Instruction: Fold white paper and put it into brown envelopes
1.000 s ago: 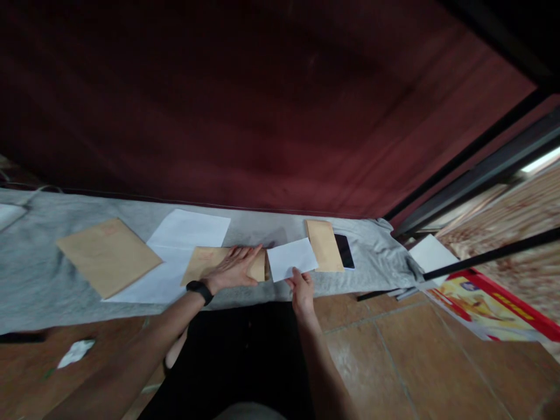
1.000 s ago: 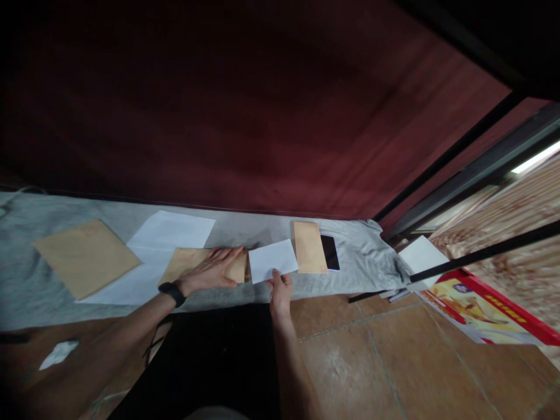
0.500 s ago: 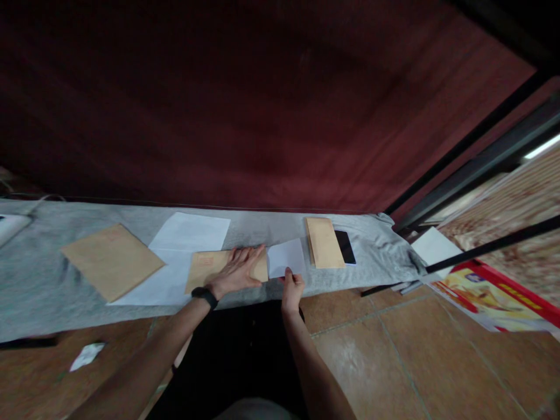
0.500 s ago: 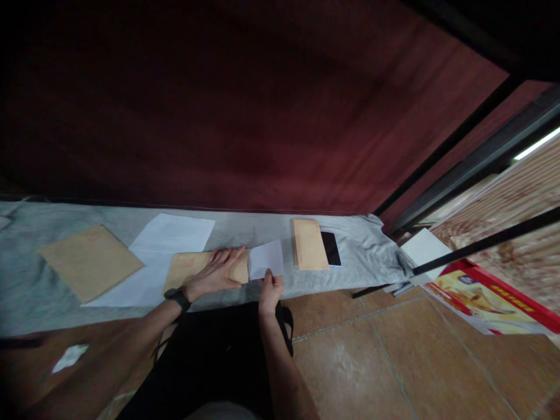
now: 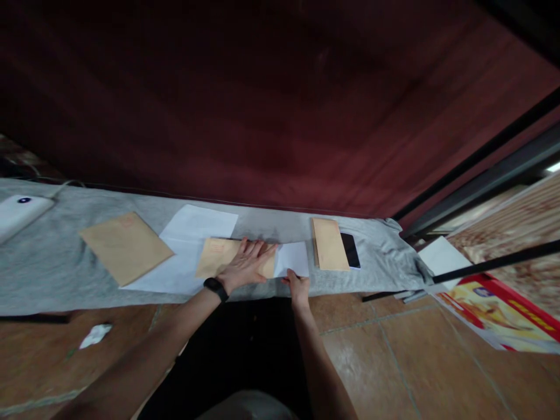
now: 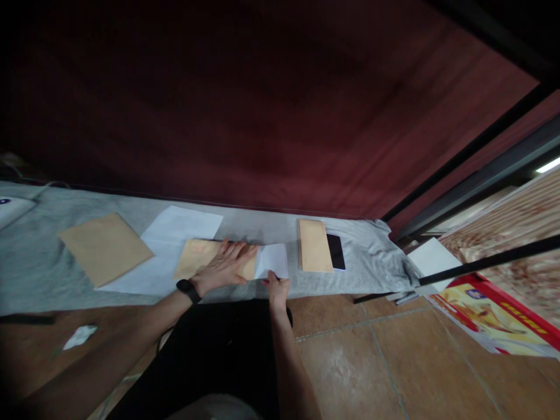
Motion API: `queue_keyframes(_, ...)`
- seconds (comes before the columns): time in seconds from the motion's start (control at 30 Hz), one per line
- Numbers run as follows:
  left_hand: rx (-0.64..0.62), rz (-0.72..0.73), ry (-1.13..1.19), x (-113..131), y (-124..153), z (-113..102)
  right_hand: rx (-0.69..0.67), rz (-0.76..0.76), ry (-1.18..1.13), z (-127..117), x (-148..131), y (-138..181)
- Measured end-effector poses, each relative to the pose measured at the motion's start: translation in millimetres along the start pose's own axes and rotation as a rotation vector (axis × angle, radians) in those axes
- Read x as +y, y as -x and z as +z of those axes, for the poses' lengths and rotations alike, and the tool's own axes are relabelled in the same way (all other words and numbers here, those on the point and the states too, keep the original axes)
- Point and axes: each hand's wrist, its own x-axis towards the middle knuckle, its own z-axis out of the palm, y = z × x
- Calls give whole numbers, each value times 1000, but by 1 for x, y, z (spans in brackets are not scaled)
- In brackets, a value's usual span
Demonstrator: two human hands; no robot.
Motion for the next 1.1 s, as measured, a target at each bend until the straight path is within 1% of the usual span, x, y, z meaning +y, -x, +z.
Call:
queue_keyframes(0.2,-6,-15,41,0,-1,0,-76,49,2,2,0,-3)
queue_keyframes(0.33,-12,-18,31,-1,0,3,-108,55,-42,-6,-6,-2)
queue_keyframes(0.43,-21,-16,10,0,-1,3,-42,27,-97,-18,-10,-5)
queue_keyframes(0.53,-12,-1,9,1,-1,0,32,-11,-103,-31,-11,-11)
queue_keyframes(0.63,-16,2,-6,2,-1,-1,37,-26,-35,-36,-9,-17)
queue_keyframes(0.73,-27,-5,15,2,-1,-1,2,-25,38,-32,-6,-20)
queue_keyframes(0.83,-34,-6,54,2,-2,-1,-42,-31,72,-23,-3,-17)
queue_keyframes(0.93,-44,-9,43,1,-2,0,-89,-52,115,-15,-3,-13)
queue_keyframes(1.1,-16,-19,61,0,-1,4,-145,-92,176,-9,-7,-10)
